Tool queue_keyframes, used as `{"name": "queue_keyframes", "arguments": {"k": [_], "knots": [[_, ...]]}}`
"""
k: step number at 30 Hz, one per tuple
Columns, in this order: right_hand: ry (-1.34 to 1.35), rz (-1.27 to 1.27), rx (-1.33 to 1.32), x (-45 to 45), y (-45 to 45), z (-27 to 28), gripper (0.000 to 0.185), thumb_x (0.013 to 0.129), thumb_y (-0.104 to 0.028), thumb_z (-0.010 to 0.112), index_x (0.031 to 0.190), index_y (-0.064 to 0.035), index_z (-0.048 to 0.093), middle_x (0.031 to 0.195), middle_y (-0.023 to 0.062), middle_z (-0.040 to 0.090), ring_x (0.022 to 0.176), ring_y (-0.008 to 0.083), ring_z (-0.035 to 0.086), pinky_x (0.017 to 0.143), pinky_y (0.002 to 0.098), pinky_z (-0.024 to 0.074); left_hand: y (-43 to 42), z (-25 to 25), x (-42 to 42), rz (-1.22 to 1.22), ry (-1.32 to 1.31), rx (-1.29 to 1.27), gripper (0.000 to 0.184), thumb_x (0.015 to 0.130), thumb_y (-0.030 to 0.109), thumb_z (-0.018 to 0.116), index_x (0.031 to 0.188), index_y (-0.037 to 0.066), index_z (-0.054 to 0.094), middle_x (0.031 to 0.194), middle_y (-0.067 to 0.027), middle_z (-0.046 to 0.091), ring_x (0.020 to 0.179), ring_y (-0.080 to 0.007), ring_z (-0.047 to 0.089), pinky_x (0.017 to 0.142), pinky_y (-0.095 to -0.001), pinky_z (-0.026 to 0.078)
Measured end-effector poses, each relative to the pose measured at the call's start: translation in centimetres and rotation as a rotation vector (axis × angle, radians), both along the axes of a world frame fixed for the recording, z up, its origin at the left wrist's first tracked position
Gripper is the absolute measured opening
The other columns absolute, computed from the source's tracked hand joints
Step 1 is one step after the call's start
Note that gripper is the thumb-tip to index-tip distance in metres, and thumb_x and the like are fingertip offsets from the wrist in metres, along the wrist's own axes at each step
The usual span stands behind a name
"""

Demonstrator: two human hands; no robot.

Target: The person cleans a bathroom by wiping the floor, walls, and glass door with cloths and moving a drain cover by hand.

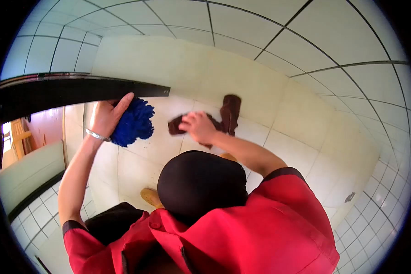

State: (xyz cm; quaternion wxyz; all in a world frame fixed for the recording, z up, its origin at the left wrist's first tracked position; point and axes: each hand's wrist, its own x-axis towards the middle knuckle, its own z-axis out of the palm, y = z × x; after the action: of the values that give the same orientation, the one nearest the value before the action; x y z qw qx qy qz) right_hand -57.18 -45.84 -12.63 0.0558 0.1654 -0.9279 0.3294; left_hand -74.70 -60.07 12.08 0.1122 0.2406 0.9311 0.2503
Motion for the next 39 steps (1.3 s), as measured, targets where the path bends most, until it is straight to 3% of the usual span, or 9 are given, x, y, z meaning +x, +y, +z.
{"name": "queue_keyframes", "arguments": {"k": [3,10,18,21,24,25,32,36,39], "knots": [[-0.114,0.049,-0.198,2.5,-0.8,1.1,0.029,0.068,-0.01,0.059,0.097,-0.0173,0.06,0.099,0.003,0.057,0.094,0.0227,0.053,0.082,0.0369,0.0394,-3.4,2.2,-0.1,0.021,-0.266,-0.102,0.042,0.077,0.03,0.065,0.055,-0.001,0.048,0.048,-0.0052,0.04,0.049,-0.0065,0.034,0.045,-0.0256,0.035],[-0.673,-0.608,-1.411,-6.8,1.0,4.4,0.039,0.075,-0.017,0.059,0.108,0.0021,0.055,0.096,0.0067,0.059,0.087,0.0129,0.053,0.08,0.0245,0.0411,-17.7,3.7,3.2,0.344,-0.35,-0.28,0.042,0.077,0.031,0.064,0.051,0.001,0.05,0.046,0.0005,0.041,0.047,-0.0052,0.036,0.044,-0.0261,0.033],[-0.864,-0.478,-1.634,-6.1,6.6,9.4,0.032,0.076,-0.011,0.057,0.107,-0.004,0.057,0.102,0.0075,0.057,0.091,0.0151,0.053,0.08,0.0276,0.0447,-24.0,0.3,3.5,0.382,-0.415,-0.274,0.038,0.077,0.031,0.063,0.056,0.0,0.055,0.048,-0.0001,0.046,0.05,-0.0057,0.041,0.047,-0.0262,0.037],[-0.442,-0.727,-1.306,-6.0,12.4,6.7,0.038,0.079,-0.017,0.058,0.114,-0.004,0.052,0.109,0.0073,0.053,0.095,0.0166,0.052,0.083,0.0278,0.0423,-26.5,0.9,1.8,0.406,-0.342,-0.279,0.038,0.078,0.03,0.063,0.056,0.001,0.054,0.05,0.0033,0.043,0.051,-0.0044,0.038,0.045,-0.025,0.033],[-0.022,-0.756,0.093,-5.5,13.2,-0.1,0.046,0.076,-0.025,0.059,0.118,-0.0114,0.048,0.127,0.0146,0.04,0.114,0.0304,0.04,0.095,0.042,0.0322,-26.7,1.1,-0.1,0.465,-0.333,-0.173,0.039,0.079,0.03,0.063,0.054,0.003,0.05,0.05,0.0052,0.042,0.05,-0.0034,0.036,0.045,-0.0229,0.032],[-0.103,-0.721,0.228,-4.7,10.7,0.7,0.046,0.074,-0.026,0.058,0.118,-0.015,0.048,0.127,0.0146,0.041,0.115,0.0344,0.037,0.093,0.0487,0.0305,-27.0,0.9,-0.7,0.427,-0.287,-0.205,0.036,0.079,0.03,0.064,0.056,0.005,0.05,0.051,0.0062,0.041,0.05,-0.0029,0.037,0.045,-0.0219,0.031],[-0.501,0.015,0.128,-3.0,1.0,5.5,0.055,0.067,-0.035,0.065,0.117,-0.0176,0.049,0.125,0.0095,0.042,0.115,0.0295,0.037,0.091,0.0484,0.0314,-29.2,-5.6,-3.3,0.546,-0.428,0.239,0.019,0.073,0.012,0.065,0.087,0.008,0.053,0.067,-0.0009,0.054,0.058,-0.008,0.049,0.05,-0.0218,0.04],[-0.387,-0.194,-0.343,-9.5,3.2,16.3,0.071,0.065,-0.029,0.073,0.123,-0.0059,0.041,0.127,0.0122,0.042,0.115,0.0278,0.04,0.094,0.0388,0.0316,-29.5,-8.7,-5.6,1.009,-0.619,0.843,0.031,0.075,0.004,0.058,0.105,0.007,0.05,0.077,-0.0118,0.059,0.069,-0.0192,0.06,0.058,-0.0333,0.052],[-0.42,-0.151,-0.301,-12.1,2.8,22.6,0.08,0.067,-0.021,0.073,0.131,-0.0025,0.028,0.13,0.0127,0.037,0.117,0.023,0.037,0.096,0.0352,0.0296,-32.3,-13.3,-10.9,1.102,-0.72,1.162,0.028,0.072,0.0,0.061,0.098,0.0,0.052,0.083,-0.0123,0.059,0.071,-0.0216,0.06,0.064,-0.0359,0.053]]}}
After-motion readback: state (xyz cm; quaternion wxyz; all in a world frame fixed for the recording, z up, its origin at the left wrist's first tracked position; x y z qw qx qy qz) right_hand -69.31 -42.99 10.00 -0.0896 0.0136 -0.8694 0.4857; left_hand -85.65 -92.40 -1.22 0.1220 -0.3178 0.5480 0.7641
